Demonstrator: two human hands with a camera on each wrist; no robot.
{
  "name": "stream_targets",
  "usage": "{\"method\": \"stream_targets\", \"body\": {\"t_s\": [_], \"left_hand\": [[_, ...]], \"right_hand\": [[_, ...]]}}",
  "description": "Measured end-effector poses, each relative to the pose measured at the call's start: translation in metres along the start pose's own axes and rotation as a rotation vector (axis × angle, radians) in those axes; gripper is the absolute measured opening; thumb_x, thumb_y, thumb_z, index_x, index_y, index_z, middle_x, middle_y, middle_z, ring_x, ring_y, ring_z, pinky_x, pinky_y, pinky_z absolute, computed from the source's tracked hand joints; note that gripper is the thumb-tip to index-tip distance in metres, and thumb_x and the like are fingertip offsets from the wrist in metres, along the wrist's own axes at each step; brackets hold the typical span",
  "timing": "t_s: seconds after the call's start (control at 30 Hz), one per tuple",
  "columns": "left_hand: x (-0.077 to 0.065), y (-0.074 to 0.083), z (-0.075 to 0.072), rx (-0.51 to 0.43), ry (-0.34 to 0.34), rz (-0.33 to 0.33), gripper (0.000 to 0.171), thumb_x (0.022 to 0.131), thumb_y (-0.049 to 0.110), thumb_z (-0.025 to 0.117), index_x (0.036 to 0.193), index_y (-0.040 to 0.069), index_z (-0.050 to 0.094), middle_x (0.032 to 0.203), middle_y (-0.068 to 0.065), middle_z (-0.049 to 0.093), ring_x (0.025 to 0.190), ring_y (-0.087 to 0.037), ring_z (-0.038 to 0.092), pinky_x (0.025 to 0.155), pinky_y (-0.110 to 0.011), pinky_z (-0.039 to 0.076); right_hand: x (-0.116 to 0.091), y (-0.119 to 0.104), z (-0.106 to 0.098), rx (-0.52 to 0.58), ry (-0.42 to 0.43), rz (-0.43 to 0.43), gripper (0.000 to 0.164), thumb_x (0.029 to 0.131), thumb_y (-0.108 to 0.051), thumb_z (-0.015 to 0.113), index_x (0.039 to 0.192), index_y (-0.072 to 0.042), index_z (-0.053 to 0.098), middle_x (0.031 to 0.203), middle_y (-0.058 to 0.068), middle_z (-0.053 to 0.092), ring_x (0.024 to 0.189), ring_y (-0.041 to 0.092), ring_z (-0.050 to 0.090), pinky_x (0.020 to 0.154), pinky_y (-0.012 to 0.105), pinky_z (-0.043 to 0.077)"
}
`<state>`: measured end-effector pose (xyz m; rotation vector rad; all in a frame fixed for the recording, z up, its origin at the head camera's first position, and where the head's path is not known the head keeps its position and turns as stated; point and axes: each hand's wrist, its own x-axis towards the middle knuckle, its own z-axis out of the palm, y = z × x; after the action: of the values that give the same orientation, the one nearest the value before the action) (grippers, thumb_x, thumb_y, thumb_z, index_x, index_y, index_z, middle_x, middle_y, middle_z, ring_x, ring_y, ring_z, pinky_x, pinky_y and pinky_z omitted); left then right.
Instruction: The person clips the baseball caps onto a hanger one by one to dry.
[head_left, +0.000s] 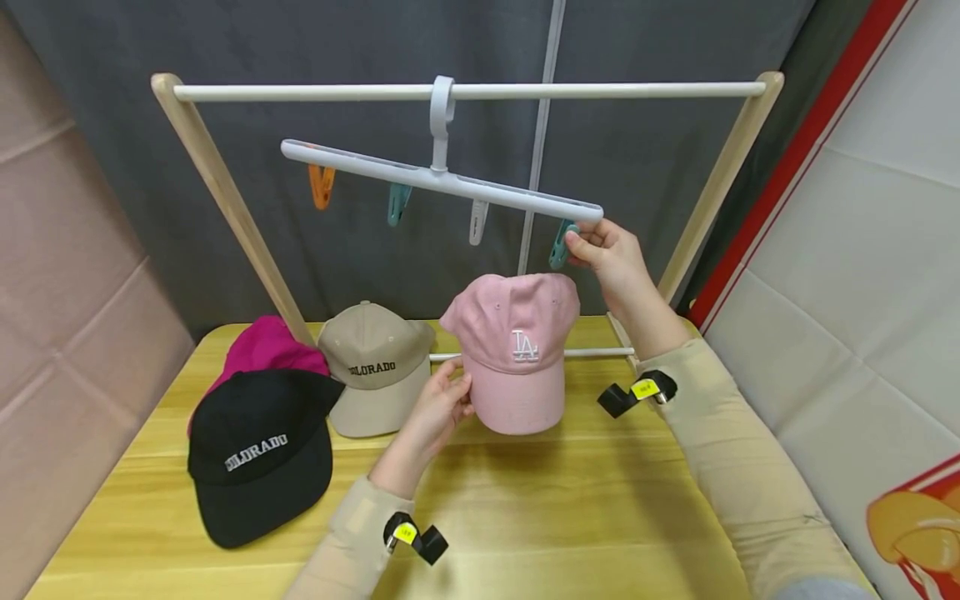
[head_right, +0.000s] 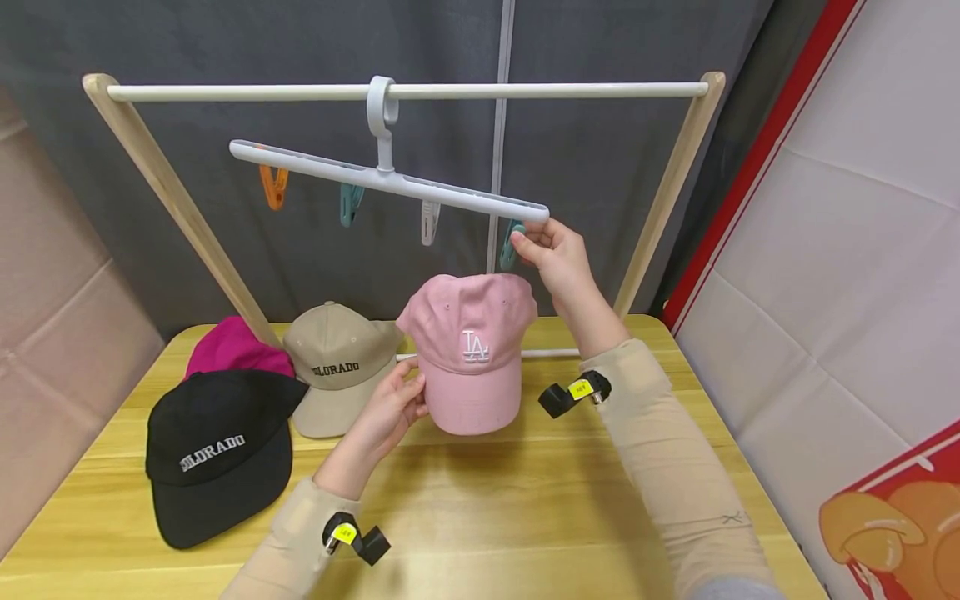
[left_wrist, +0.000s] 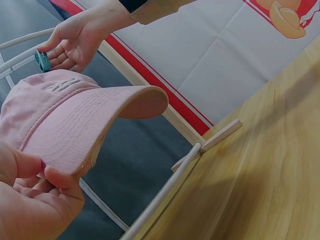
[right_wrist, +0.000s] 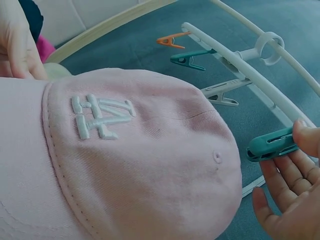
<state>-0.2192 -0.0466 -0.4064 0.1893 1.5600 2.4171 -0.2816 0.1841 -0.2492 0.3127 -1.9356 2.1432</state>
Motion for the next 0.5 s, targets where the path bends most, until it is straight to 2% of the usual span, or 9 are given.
{"method": "stream_targets", "body": {"t_s": [0.3, 0.5], "left_hand": [[0.001, 0.001, 0.002, 0.011, -0.007, 0.008, 0.028, 0.096, 0.006, 0.039, 0.123, 0.003, 0.039, 0.074, -0.001, 0.046, 0.060, -0.010, 0.040, 0.051, -0.018, 0.034], [-0.004, 0.001, 0.015, 0.007, 0.032, 0.019, 0.027, 0.096, 0.006, 0.039, 0.123, 0.003, 0.039, 0.074, -0.001, 0.047, 0.060, -0.010, 0.041, 0.051, -0.017, 0.035]], "right_hand": [[0.000, 0.002, 0.000, 0.007, 0.037, -0.016, 0.008, 0.080, -0.009, 0.067, 0.083, -0.005, 0.060, 0.071, -0.002, 0.060, 0.073, 0.009, 0.055, 0.073, 0.027, 0.044], [0.006, 0.003, -0.003, 0.057, 0.005, -0.002, 0.008, 0.079, -0.007, 0.068, 0.080, -0.006, 0.061, 0.070, -0.003, 0.061, 0.072, 0.009, 0.056, 0.072, 0.025, 0.045]]}}
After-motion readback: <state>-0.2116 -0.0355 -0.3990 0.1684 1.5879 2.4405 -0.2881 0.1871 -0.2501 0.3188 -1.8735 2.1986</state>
